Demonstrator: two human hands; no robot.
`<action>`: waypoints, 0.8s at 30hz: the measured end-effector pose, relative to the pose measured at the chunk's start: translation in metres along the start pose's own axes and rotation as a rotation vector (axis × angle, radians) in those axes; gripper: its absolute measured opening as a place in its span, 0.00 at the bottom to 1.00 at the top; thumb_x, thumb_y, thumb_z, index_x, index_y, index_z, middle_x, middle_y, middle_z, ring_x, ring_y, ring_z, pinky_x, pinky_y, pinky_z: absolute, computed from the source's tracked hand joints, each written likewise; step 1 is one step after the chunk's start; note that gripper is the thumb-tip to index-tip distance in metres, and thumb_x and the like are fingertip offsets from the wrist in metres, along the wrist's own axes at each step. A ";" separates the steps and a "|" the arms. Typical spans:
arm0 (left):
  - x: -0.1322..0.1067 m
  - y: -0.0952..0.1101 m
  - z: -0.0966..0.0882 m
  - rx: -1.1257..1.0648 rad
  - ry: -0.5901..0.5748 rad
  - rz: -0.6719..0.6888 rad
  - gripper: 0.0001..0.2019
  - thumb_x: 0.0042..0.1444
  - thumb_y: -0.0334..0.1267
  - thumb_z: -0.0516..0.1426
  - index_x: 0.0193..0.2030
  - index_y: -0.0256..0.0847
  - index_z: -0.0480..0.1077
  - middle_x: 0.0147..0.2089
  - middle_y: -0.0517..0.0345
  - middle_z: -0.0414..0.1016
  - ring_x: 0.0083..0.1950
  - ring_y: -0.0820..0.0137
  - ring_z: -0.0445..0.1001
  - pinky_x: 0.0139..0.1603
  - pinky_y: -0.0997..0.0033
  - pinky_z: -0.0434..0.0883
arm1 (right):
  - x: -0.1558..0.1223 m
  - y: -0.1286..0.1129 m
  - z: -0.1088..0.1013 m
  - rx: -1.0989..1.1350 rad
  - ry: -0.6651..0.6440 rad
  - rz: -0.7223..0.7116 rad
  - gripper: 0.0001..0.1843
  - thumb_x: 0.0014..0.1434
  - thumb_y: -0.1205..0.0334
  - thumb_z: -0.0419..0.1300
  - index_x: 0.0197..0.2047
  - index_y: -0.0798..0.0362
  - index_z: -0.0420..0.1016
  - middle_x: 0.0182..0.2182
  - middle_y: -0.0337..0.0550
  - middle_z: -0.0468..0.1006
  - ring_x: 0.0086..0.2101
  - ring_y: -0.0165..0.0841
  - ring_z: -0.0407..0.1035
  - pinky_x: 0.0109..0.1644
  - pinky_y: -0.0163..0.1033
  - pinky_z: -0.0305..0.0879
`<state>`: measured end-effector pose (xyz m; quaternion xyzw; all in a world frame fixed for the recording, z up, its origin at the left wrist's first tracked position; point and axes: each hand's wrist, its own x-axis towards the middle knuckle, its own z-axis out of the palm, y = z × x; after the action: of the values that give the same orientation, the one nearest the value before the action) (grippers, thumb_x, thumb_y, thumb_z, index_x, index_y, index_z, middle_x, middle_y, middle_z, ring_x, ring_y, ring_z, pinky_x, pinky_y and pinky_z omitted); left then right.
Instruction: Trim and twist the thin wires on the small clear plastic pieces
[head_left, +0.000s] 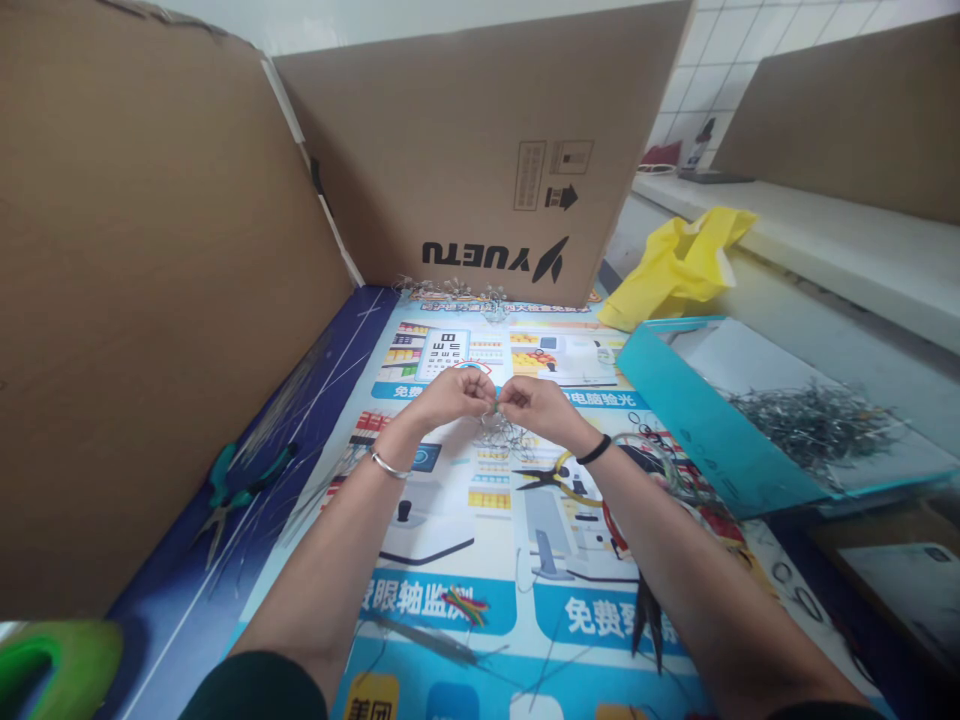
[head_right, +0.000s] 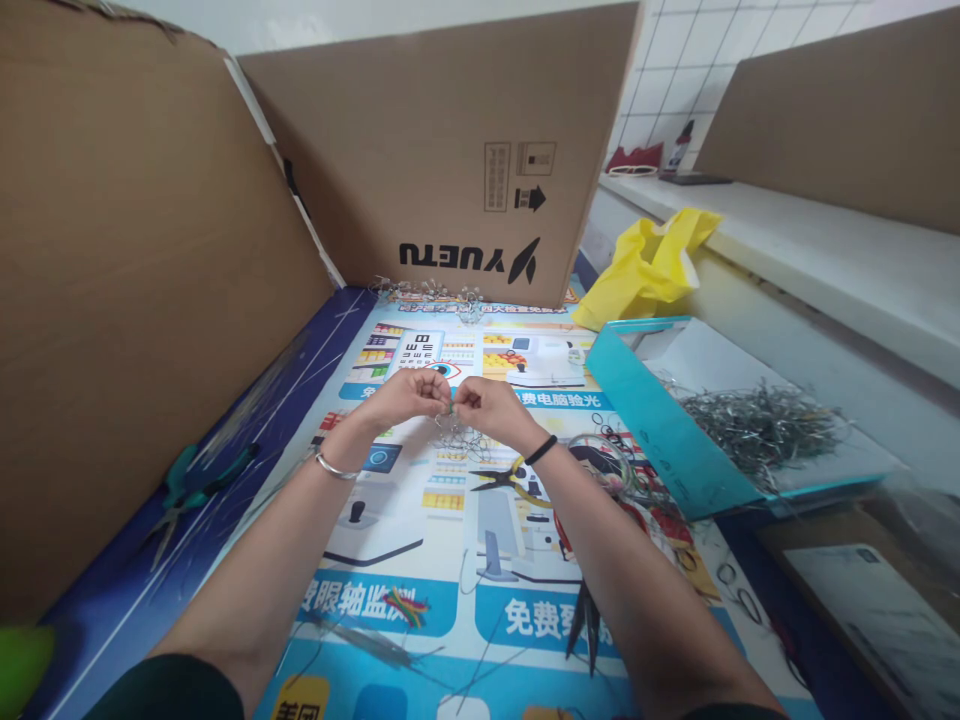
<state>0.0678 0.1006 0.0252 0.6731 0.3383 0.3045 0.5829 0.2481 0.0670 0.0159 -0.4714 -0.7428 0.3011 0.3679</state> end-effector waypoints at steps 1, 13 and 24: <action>0.000 0.000 0.000 -0.003 -0.001 -0.001 0.08 0.39 0.26 0.61 0.29 0.32 0.69 0.24 0.60 0.72 0.25 0.79 0.69 0.28 0.79 0.66 | 0.000 0.000 0.000 -0.001 0.000 0.001 0.02 0.45 0.66 0.57 0.26 0.53 0.70 0.21 0.35 0.70 0.22 0.25 0.63 0.26 0.30 0.59; 0.001 0.000 0.001 0.008 0.016 -0.005 0.08 0.40 0.27 0.61 0.29 0.32 0.69 0.22 0.61 0.71 0.25 0.79 0.69 0.27 0.80 0.65 | 0.000 0.001 0.001 -0.016 0.012 0.004 0.02 0.45 0.66 0.57 0.26 0.53 0.70 0.20 0.35 0.71 0.22 0.26 0.63 0.26 0.30 0.59; -0.001 0.000 -0.002 -0.005 -0.045 0.001 0.08 0.40 0.27 0.61 0.31 0.32 0.70 0.25 0.60 0.72 0.27 0.78 0.69 0.30 0.78 0.66 | 0.000 0.003 0.001 -0.020 0.006 -0.005 0.02 0.45 0.65 0.58 0.26 0.53 0.70 0.21 0.35 0.71 0.22 0.26 0.63 0.26 0.31 0.58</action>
<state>0.0658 0.1007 0.0256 0.6786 0.3241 0.2901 0.5919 0.2483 0.0674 0.0128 -0.4739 -0.7459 0.2916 0.3661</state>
